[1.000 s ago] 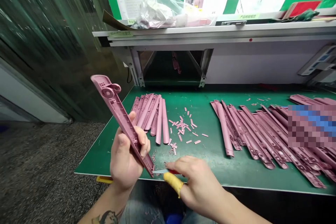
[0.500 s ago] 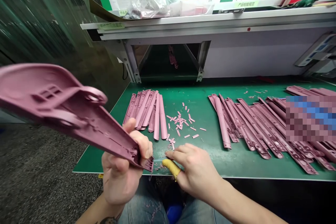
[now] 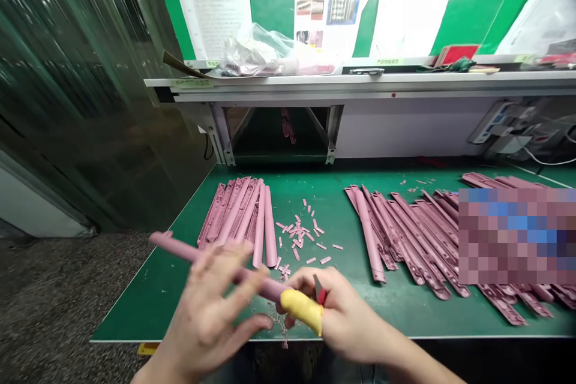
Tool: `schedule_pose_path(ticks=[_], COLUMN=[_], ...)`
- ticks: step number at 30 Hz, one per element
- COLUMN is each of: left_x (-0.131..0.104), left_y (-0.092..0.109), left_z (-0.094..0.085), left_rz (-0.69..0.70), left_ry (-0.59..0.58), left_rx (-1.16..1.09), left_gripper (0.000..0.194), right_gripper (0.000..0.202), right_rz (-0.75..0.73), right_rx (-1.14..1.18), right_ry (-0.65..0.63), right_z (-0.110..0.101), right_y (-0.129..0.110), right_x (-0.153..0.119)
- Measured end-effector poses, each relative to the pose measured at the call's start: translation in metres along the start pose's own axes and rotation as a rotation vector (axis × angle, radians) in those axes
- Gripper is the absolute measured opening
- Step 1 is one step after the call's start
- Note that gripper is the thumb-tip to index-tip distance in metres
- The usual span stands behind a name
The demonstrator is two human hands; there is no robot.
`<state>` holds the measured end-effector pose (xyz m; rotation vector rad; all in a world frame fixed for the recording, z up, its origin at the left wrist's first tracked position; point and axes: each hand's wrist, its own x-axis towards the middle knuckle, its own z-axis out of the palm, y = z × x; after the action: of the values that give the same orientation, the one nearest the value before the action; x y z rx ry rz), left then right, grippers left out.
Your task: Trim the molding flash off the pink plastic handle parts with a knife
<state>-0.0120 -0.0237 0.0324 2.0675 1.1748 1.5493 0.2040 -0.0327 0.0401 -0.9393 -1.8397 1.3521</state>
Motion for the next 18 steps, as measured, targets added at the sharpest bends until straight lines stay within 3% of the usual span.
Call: schedule_pose_path(ticks=[3,5,7,9,14,18], left_x=[0.003,0.014,0.027,0.037,0.049,0.050], left_y=[-0.003,-0.005,-0.005,-0.003,0.016,0.025], left_z=[-0.013,-0.024,-0.035,-0.042,-0.043,-0.040], left_rz=[0.273,0.427,0.541,0.614,0.752,0.780], left_ry=[-0.446,-0.590,-0.633,-0.640,-0.679,-0.680], left_rx=[0.166,0.334,0.501,0.590,0.681,0.700], left_gripper=[0.051,0.054,0.051,0.047,0.042,0.043], right_gripper=[0.032,0.031,0.030,0.030,0.057,0.044], right_rz=[-0.006,-0.085,-0.170,-0.260,-0.504,-0.568], right_rx=[-0.009,-0.215,-0.442,-0.624,-0.966,-1.093], right_ry=[-0.129,-0.031,0.078,0.103,0.257,0.253], right_z=[-0.021,-0.028,-0.028,-0.023,-0.010,-0.008], right_y=[-0.005,-0.002,0.004,0.011,0.015,0.013], right_x=[0.000,-0.002,-0.005,-0.006,0.007,0.015])
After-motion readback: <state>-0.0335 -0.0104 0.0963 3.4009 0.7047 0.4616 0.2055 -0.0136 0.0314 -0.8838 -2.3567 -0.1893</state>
